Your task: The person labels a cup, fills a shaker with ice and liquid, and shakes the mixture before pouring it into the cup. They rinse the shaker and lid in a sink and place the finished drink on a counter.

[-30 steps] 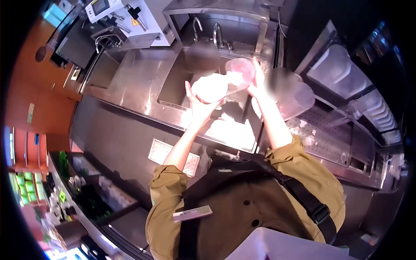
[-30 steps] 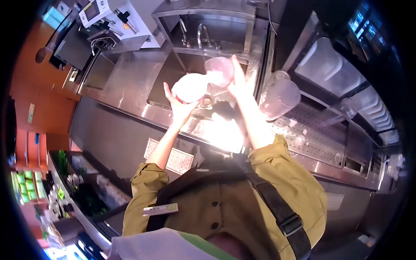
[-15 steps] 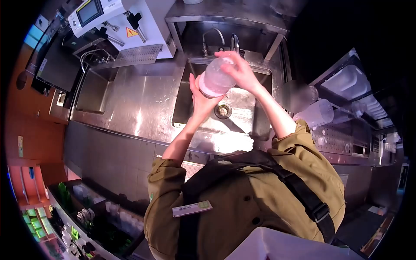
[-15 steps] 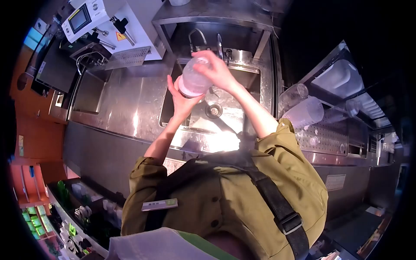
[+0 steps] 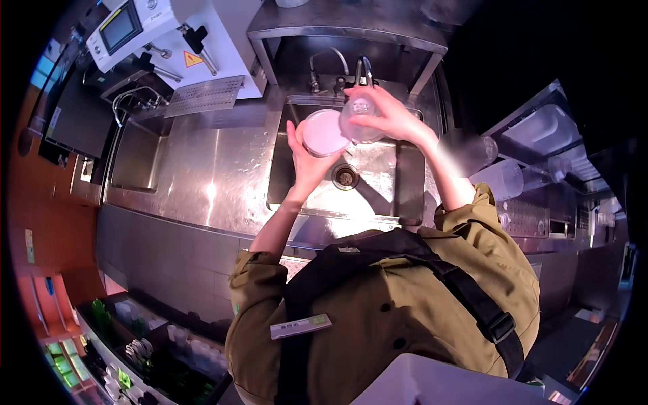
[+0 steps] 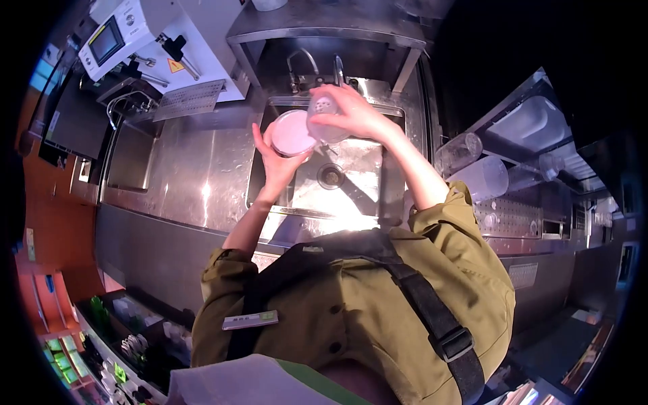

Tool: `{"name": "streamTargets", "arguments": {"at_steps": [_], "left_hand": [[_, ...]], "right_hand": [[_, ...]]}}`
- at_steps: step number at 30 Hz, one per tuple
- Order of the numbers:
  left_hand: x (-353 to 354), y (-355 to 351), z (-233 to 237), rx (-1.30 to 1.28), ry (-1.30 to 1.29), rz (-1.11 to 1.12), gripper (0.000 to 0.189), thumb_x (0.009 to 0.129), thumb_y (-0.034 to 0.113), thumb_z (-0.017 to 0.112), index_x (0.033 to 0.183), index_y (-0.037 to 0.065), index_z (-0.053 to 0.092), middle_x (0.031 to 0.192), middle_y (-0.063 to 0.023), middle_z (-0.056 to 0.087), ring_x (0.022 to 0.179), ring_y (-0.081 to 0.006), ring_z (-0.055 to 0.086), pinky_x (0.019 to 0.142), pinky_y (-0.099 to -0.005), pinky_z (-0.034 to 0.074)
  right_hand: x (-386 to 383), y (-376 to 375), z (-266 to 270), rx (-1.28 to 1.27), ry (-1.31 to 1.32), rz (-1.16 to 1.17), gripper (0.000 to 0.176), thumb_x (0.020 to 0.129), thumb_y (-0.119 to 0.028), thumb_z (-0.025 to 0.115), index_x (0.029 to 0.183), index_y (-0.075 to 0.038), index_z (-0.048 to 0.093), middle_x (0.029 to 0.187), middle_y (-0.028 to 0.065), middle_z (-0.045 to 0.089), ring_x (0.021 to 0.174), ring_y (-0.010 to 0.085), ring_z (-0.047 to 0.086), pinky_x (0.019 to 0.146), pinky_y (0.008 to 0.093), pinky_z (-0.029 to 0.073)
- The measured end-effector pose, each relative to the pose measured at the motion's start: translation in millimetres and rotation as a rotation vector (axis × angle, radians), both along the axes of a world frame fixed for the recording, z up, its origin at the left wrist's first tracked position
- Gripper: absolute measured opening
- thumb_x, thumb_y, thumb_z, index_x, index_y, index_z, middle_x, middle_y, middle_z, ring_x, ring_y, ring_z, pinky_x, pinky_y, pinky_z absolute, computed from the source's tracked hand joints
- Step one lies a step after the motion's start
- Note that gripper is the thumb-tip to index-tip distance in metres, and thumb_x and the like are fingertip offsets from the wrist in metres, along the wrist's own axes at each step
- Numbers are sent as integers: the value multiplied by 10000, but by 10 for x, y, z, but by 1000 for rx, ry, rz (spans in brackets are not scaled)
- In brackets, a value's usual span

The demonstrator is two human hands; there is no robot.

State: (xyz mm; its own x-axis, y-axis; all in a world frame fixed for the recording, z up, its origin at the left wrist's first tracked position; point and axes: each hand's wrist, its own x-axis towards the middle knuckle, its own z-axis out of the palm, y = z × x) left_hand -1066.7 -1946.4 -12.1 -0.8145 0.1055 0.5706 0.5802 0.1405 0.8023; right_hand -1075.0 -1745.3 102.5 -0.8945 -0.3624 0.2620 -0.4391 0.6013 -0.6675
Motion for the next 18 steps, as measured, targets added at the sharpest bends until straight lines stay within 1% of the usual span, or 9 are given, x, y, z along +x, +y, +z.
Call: {"name": "streamTargets", "arguments": {"at_steps": [2,5,6,8,9,12,14,16,18], "left_hand": [[-11,-38,-55,10,-28,-13,1208,580,103,801,1342,66,-136,1261,-185,343,1142,-281,409,967,-390,339],[-9,-72,-21,-9,-37,20,1201,584,95,794,1344,72,-136,1268,-182,334,1150,-279,400,973,-392,334],[5,-80,-32,2,-43,22,1201,584,94,793,1344,74,-137,1270,-182,333,1151,-279,399,974,-392,334],[9,-118,-49,4,-58,12,1199,588,95,789,1347,88,-140,1277,-181,325,1153,-278,397,972,-395,336],[10,-135,-28,5,-65,13,1199,589,94,788,1348,92,-141,1279,-182,324,1153,-277,396,971,-395,336],[34,-166,-12,-10,-71,11,1200,592,96,786,1348,96,-146,1277,-186,325,1149,-276,399,969,-395,337],[38,-174,-7,-27,-60,10,1202,592,95,786,1349,99,-148,1276,-189,327,1145,-276,404,966,-395,340],[33,-163,-1,-41,-43,18,1204,592,93,787,1350,104,-149,1275,-192,330,1140,-276,409,960,-394,344],[13,-145,6,-24,16,-12,1208,588,89,789,1351,113,-147,1274,-192,332,1138,-277,411,957,-394,345]], "right_hand": [[36,221,-205,-283,-140,-12,527,754,-323,638,1171,-47,474,1164,126,519,1040,266,502,939,343,355],[139,556,-763,23,-176,-208,573,722,-409,640,1128,-32,497,1097,160,547,1056,284,508,962,385,331],[141,644,-1102,454,-183,-214,583,721,-436,636,1116,-30,495,1066,165,566,1052,291,514,995,438,286],[266,669,-1440,679,-143,-213,595,720,-455,633,1116,-36,490,1056,168,569,1036,307,523,1012,481,244],[286,600,-1283,531,-184,-264,587,730,-455,627,1112,-29,496,1070,173,562,1026,298,538,980,435,312],[177,348,-612,-110,-232,-249,513,782,-388,606,1120,-16,502,1103,147,557,1039,214,532,940,347,365],[-9,146,-335,-324,-133,-105,483,805,-357,594,1128,-10,503,1113,127,555,1033,185,521,883,302,408],[-150,-115,-53,-320,-140,72,488,809,-365,591,1130,-8,501,1122,121,550,1033,187,521,881,323,410],[-276,-374,3,-274,-147,169,498,806,-383,591,1119,-5,507,1098,135,558,1029,195,527,871,324,416]]}}
